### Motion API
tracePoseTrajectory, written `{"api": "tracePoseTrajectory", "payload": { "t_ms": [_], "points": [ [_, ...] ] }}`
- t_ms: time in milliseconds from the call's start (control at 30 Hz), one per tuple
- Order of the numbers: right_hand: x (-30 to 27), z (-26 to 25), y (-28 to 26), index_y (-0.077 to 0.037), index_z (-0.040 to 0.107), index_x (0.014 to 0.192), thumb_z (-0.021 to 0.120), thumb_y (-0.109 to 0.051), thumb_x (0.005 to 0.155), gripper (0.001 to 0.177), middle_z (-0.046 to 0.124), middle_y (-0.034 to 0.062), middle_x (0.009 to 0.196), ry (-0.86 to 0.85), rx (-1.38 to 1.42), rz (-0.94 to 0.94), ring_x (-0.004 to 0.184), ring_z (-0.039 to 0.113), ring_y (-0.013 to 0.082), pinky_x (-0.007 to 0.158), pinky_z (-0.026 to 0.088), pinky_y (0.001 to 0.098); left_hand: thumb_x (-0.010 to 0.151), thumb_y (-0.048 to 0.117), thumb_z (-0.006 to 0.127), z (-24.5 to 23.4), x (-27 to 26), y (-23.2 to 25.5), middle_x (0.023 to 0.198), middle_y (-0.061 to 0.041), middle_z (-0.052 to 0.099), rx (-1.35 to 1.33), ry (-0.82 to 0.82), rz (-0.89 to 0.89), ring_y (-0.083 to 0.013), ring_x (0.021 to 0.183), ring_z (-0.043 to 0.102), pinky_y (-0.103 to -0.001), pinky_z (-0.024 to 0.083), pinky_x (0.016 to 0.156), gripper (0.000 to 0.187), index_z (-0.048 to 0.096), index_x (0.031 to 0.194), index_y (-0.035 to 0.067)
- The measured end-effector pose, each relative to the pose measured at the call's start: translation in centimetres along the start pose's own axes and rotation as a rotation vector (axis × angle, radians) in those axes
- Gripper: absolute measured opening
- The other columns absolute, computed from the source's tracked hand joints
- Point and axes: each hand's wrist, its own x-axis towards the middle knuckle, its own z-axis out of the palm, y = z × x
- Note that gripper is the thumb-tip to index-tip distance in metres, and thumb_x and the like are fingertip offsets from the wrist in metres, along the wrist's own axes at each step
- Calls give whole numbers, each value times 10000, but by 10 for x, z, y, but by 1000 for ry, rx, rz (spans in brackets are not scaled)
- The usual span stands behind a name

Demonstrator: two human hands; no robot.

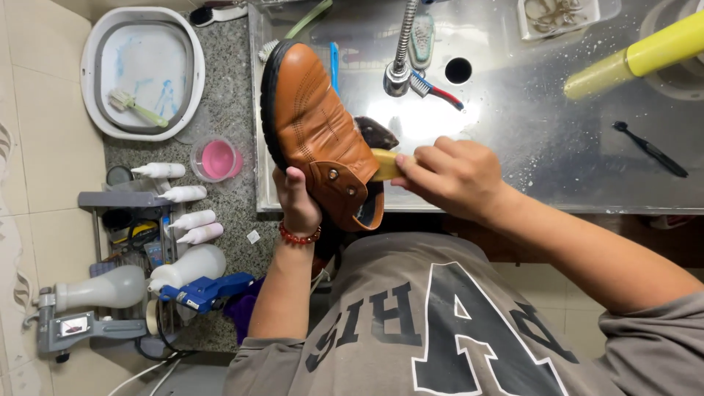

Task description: Cleaning and scrubbing a brown leather shoe at a sink using a brush and cloth.

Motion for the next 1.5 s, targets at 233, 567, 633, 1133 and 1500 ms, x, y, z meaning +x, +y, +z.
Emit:
{"api": "tracePoseTrajectory", "payload": {
  "t_ms": [233,567,633,1133,1500],
  "points": [
    [-23,19,-10,-84,727,994,751,-361,895,295,610,34,719,-185,191,51,609,612,217,483,467,357,1051,600,590,14,5,3,1355,-156,631,-126,84,-8,-256,1251,607,-385,484,1106,794,523,1414,-103],
    [-25,60,14,-6,694,850,714,-317,965,332,602,18,638,-679,1437,927,547,517,91,488,406,274,981,738,553,32,4,-25,1406,-159,610,149,-20,169,-282,1317,616,-399,492,1132,961,461,1458,-91],
    [-17,54,3,0,668,837,695,-312,954,334,591,1,615,-608,1531,1114,508,502,95,450,368,275,987,691,589,23,-19,-65,1451,-160,565,-81,-16,74,-286,1353,557,-417,451,1151,924,447,1463,-88],
    [-31,30,-15,-141,684,1048,709,-380,895,285,607,36,729,-270,98,160,659,652,244,508,495,398,1056,591,554,5,-12,-71,1423,-115,572,-171,153,6,-241,1309,546,-406,436,1141,760,485,1460,-49],
    [-6,21,7,-161,719,1029,750,-376,936,236,603,-7,736,-71,-75,150,641,614,191,495,461,350,1072,529,324,24,-7,-38,1427,-117,572,-353,252,-469,-202,1277,576,-367,452,1105,682,497,1437,-20]
  ]
}}
